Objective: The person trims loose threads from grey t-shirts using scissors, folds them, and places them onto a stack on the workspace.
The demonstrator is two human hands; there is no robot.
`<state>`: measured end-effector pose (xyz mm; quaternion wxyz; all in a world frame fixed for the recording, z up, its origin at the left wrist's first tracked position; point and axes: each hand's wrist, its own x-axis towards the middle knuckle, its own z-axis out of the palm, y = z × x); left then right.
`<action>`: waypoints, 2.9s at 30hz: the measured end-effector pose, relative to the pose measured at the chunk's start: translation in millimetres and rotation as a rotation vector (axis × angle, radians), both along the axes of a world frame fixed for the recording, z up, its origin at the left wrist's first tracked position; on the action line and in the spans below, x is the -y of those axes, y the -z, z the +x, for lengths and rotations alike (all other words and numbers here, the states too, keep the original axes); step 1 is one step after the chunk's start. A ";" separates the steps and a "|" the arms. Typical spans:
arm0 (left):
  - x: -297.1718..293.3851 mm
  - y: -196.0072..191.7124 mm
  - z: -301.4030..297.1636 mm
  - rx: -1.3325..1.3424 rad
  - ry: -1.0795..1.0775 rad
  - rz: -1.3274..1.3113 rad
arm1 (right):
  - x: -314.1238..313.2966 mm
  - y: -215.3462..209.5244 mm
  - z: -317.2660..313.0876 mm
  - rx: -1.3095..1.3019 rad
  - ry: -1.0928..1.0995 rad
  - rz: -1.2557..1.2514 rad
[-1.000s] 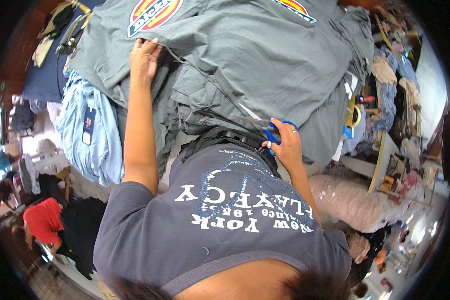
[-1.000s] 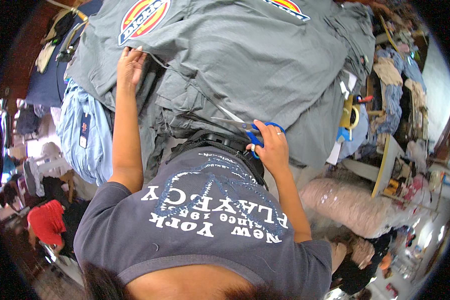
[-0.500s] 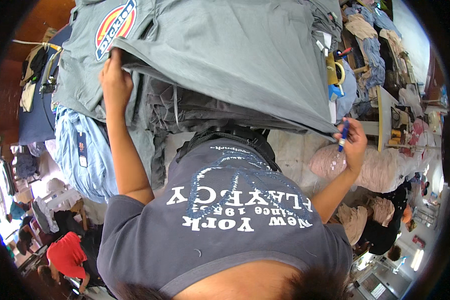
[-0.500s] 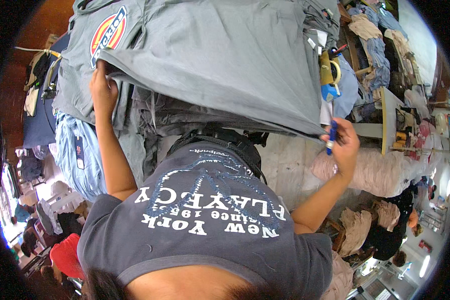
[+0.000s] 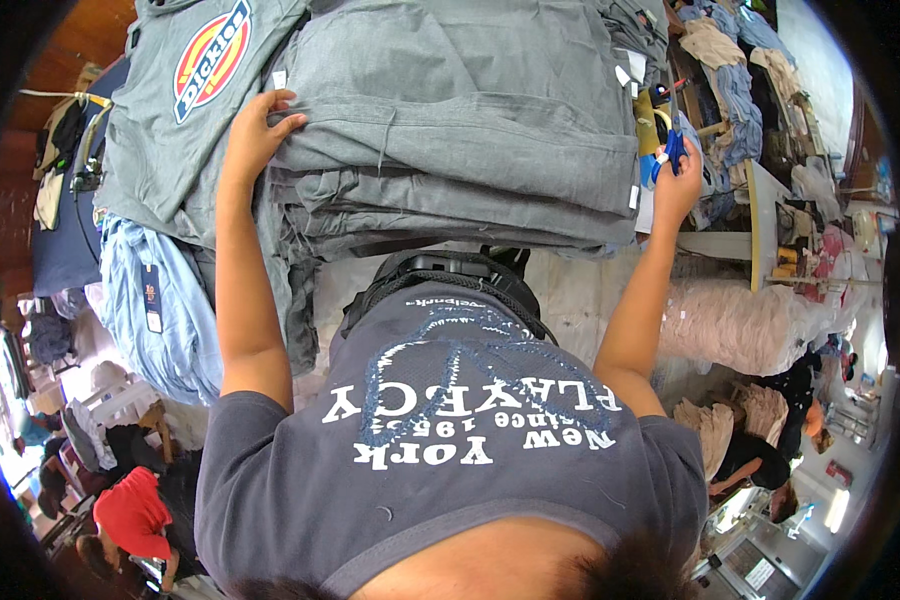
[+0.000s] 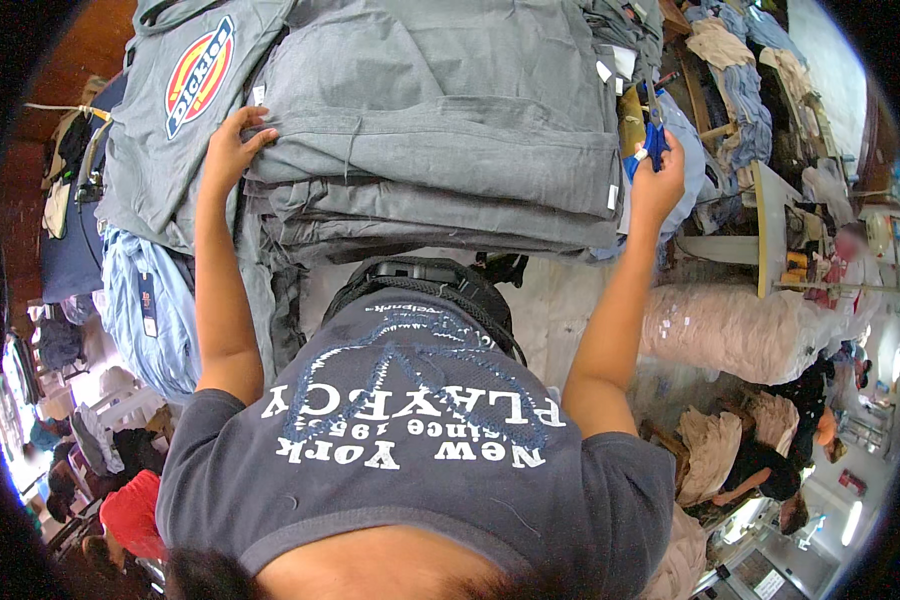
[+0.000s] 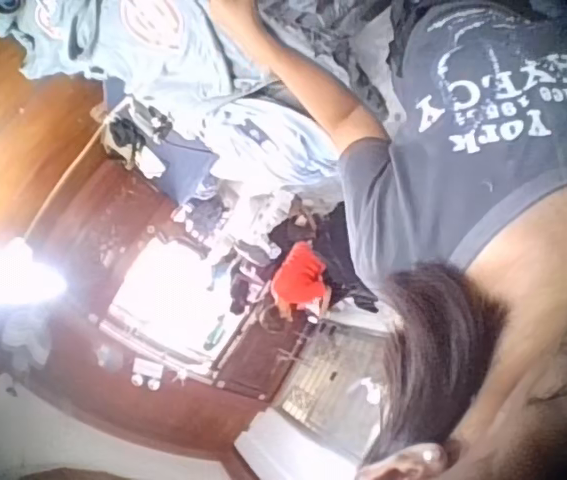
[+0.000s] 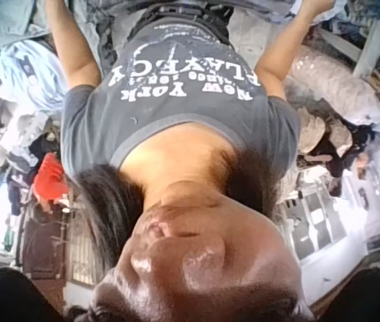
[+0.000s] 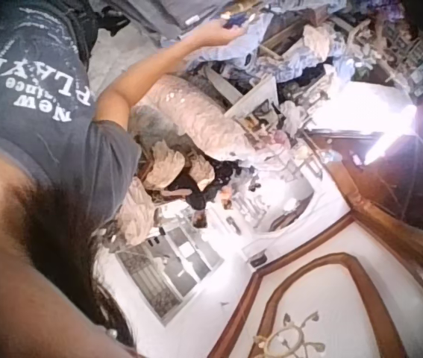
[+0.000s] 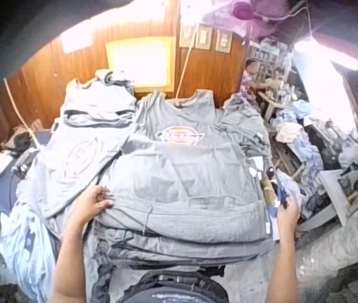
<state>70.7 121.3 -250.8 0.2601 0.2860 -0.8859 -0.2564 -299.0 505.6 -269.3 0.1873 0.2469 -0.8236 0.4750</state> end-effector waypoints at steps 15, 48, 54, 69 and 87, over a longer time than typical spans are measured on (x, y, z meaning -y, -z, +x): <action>-96.6 18.1 -38.5 0.052 0.138 0.023 | 43.2 37.9 54.3 -0.088 -0.030 0.198; -25.3 -57.8 19.3 0.838 0.403 -0.371 | 54.9 -25.6 22.7 0.432 -0.635 0.322; -84.1 -64.6 -22.6 0.652 0.762 0.073 | 130.6 -88.3 -99.4 -0.362 -0.308 0.420; -199.9 2.1 -92.2 -0.401 0.340 1.920 | 297.6 -142.5 153.7 -0.385 -1.179 0.228; -199.2 21.6 -77.3 -0.462 0.163 1.715 | -16.6 4.6 193.8 0.805 -0.531 -0.035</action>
